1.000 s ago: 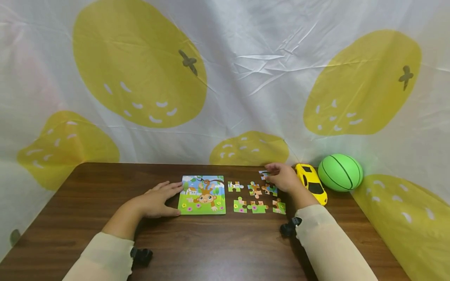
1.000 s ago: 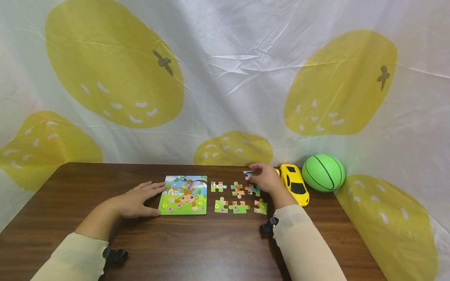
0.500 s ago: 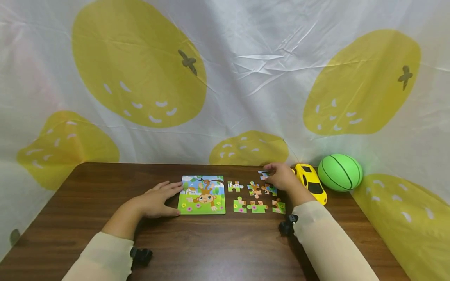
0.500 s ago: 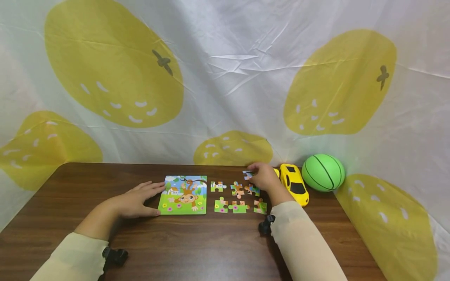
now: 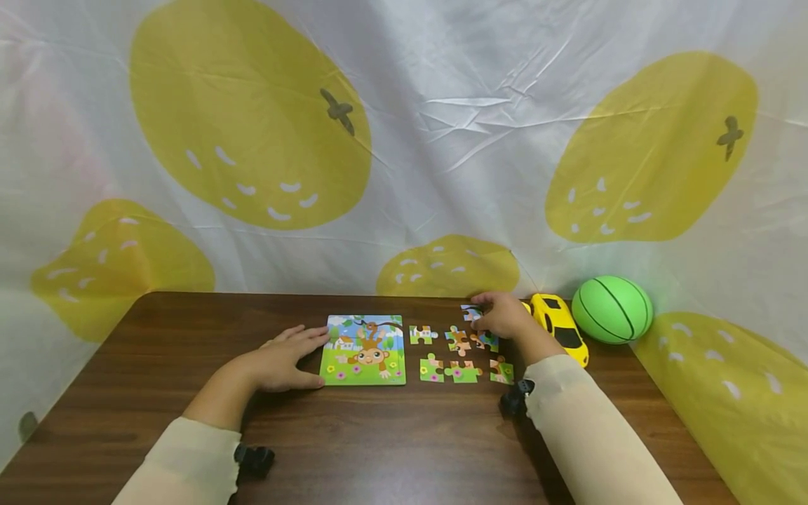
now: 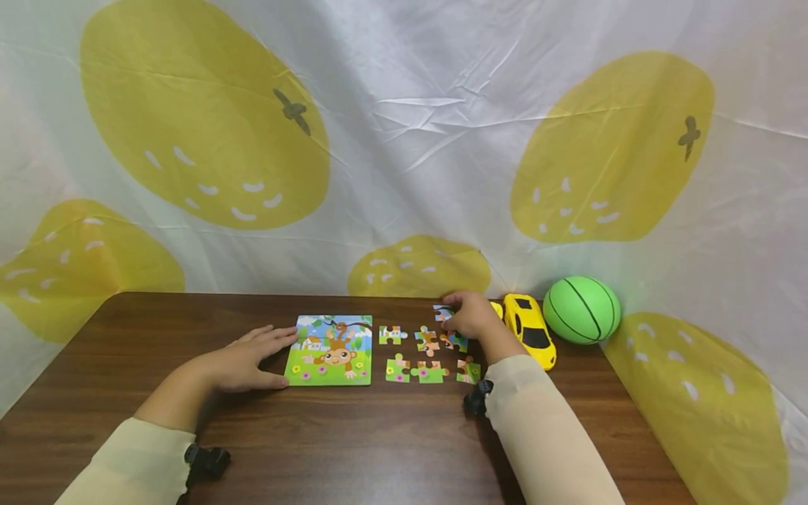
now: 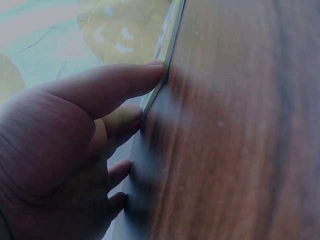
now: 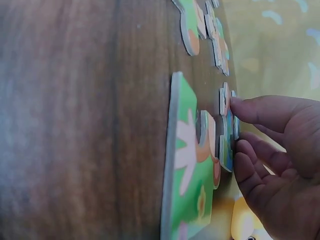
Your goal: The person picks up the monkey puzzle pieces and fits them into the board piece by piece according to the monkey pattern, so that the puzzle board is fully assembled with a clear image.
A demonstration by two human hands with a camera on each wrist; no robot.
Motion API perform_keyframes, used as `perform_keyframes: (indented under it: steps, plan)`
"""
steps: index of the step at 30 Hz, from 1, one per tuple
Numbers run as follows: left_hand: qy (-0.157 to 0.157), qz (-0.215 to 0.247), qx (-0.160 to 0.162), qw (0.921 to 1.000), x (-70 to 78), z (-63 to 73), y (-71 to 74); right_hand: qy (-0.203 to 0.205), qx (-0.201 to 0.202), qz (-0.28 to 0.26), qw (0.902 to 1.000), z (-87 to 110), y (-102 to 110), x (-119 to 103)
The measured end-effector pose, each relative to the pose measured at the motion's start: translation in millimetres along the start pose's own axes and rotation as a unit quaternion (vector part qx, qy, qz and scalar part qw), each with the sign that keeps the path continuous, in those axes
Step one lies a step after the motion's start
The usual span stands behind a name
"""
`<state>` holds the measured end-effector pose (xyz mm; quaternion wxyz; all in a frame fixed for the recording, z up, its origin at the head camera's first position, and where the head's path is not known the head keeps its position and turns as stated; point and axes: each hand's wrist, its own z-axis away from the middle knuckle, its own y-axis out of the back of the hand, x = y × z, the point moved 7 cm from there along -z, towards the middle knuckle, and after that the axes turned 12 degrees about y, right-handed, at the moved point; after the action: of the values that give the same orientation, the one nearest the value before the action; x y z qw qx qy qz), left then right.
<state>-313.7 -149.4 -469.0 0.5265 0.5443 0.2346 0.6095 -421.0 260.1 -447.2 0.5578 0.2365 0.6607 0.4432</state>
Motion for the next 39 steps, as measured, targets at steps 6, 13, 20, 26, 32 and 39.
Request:
perform_keyframes:
  steps: [6,13,20,26,32,39]
  plan:
    - [-0.001,0.001,0.001,1.0000,0.6,0.6,0.7,0.000,0.001,-0.006,1.0000,-0.6,0.9,-1.2]
    - [0.005,0.005,-0.001,1.0000,-1.3,-0.1,-0.1,0.013,0.013,0.013,0.9998,-2.6,-1.0,-1.6]
    - [0.004,0.006,-0.005,1.0000,-1.5,-0.9,-0.6,0.028,0.024,0.016,0.9992,-2.3,1.9,-4.0]
    - [0.002,0.006,-0.006,1.0000,-0.6,0.6,-0.4,0.036,0.020,0.026,0.9988,-0.2,4.8,-6.6]
    - [0.001,0.004,-0.006,1.0000,1.2,0.9,0.0,0.032,0.008,0.021,0.9992,3.3,7.3,-8.4]
    - [0.000,0.006,-0.006,1.0000,1.7,1.8,0.0,0.033,-0.003,-0.002,0.9994,4.6,6.8,-6.3]
